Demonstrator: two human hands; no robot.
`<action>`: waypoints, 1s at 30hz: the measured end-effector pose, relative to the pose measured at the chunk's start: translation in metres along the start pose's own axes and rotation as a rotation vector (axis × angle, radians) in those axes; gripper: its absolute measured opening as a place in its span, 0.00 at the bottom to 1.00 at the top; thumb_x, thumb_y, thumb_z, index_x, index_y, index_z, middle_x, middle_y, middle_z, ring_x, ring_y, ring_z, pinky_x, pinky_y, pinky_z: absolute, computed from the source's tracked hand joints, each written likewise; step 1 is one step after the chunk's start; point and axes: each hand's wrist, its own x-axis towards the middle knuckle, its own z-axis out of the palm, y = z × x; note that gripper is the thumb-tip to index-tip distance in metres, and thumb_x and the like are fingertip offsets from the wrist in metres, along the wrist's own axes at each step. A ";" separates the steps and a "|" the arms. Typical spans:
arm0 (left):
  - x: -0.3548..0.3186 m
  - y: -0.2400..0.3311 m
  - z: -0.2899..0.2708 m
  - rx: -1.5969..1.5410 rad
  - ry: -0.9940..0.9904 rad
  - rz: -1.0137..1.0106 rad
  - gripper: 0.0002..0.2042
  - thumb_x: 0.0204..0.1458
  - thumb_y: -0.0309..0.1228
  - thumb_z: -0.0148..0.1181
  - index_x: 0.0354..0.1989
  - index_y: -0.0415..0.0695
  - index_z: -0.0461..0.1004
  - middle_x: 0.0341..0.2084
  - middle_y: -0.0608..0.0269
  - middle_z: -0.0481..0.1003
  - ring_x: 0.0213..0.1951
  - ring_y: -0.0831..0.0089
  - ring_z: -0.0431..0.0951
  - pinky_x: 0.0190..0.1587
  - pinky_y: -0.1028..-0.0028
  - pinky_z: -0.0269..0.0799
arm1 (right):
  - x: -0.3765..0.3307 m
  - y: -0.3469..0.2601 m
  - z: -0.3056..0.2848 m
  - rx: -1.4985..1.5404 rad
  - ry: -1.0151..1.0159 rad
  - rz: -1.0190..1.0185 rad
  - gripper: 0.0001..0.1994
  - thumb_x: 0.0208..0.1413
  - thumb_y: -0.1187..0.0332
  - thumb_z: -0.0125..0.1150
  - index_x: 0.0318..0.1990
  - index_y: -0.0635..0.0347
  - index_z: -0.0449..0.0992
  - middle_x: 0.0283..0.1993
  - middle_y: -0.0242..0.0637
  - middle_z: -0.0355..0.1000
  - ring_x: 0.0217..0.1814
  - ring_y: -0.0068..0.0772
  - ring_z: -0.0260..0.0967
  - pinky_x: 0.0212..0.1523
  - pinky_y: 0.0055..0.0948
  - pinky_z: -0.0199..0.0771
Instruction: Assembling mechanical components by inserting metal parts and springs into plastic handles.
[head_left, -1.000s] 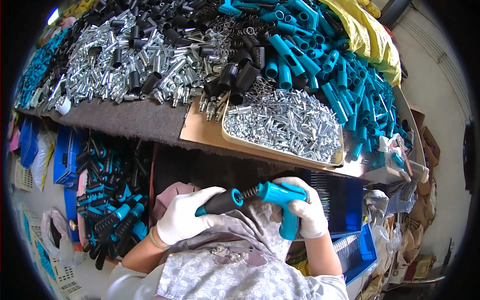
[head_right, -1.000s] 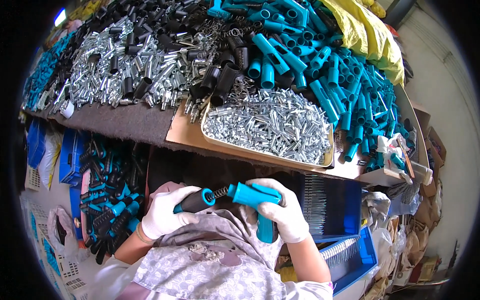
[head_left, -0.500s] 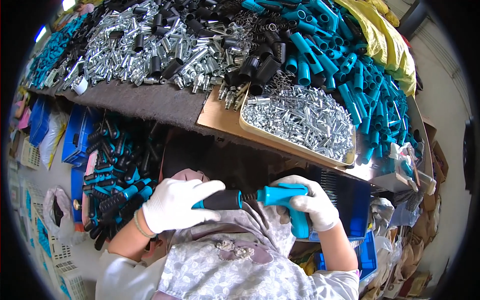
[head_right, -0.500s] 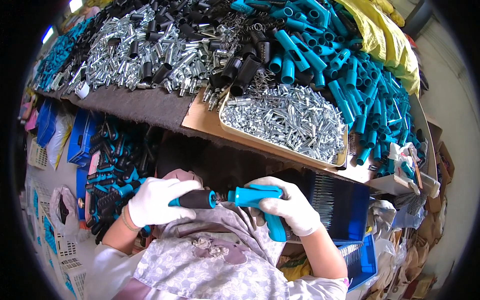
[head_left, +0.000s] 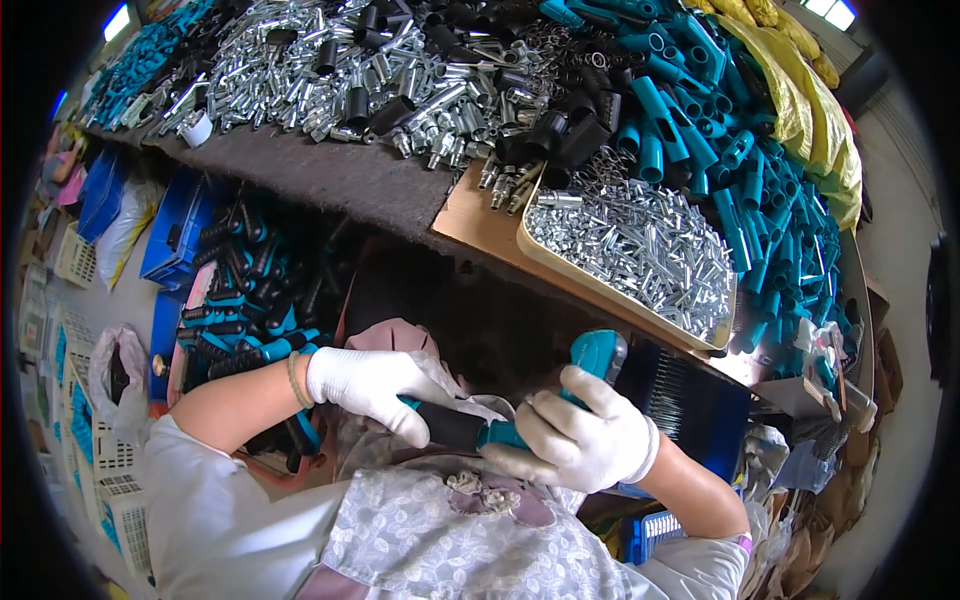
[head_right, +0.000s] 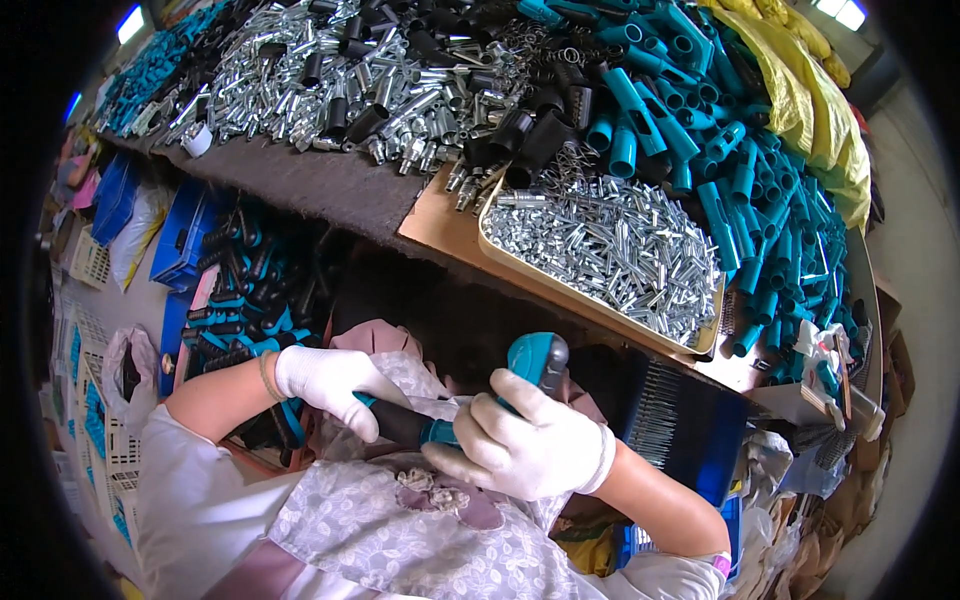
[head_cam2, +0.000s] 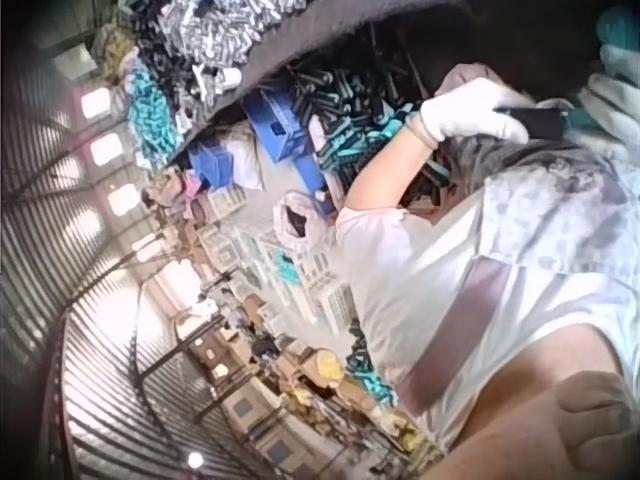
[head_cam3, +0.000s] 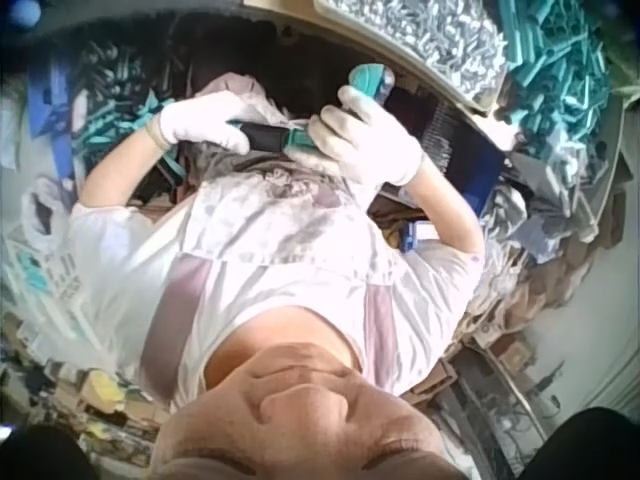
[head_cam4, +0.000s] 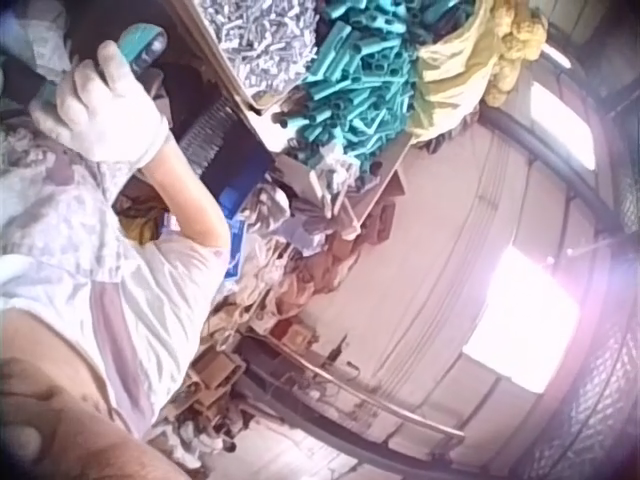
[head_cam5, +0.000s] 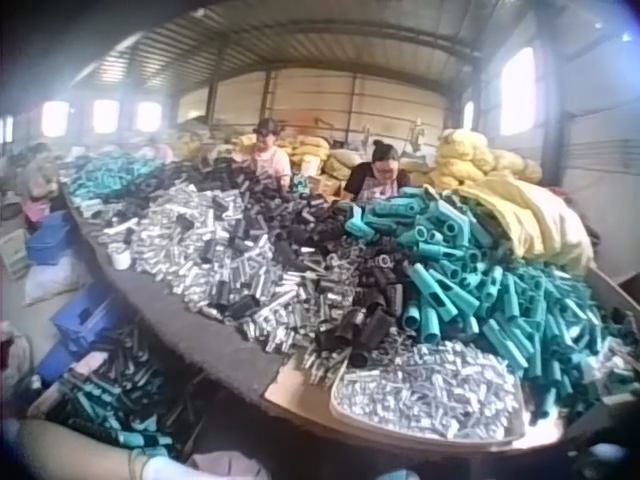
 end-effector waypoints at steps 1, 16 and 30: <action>0.000 -0.004 0.003 0.000 0.007 0.000 0.33 0.54 0.51 0.65 0.53 0.30 0.74 0.33 0.51 0.79 0.32 0.65 0.78 0.38 0.66 0.73 | 0.001 0.001 0.001 0.031 0.009 -0.025 0.21 0.44 0.63 0.63 0.49 0.29 0.79 0.42 0.26 0.67 0.48 0.30 0.66 0.54 0.42 0.69; -0.002 0.030 -0.002 0.661 0.412 -0.436 0.24 0.45 0.45 0.68 0.49 0.47 0.75 0.32 0.56 0.80 0.33 0.53 0.82 0.36 0.62 0.79 | 0.014 -0.017 0.017 1.448 0.905 1.118 0.41 0.67 0.36 0.37 0.70 0.67 0.55 0.67 0.58 0.62 0.72 0.55 0.59 0.72 0.51 0.56; -0.004 0.016 0.033 0.652 0.560 -0.007 0.17 0.43 0.37 0.70 0.42 0.45 0.79 0.34 0.56 0.79 0.37 0.57 0.81 0.41 0.63 0.77 | 0.004 0.001 0.028 1.172 0.893 1.206 0.36 0.66 0.41 0.44 0.49 0.76 0.75 0.53 0.56 0.76 0.58 0.49 0.72 0.64 0.43 0.66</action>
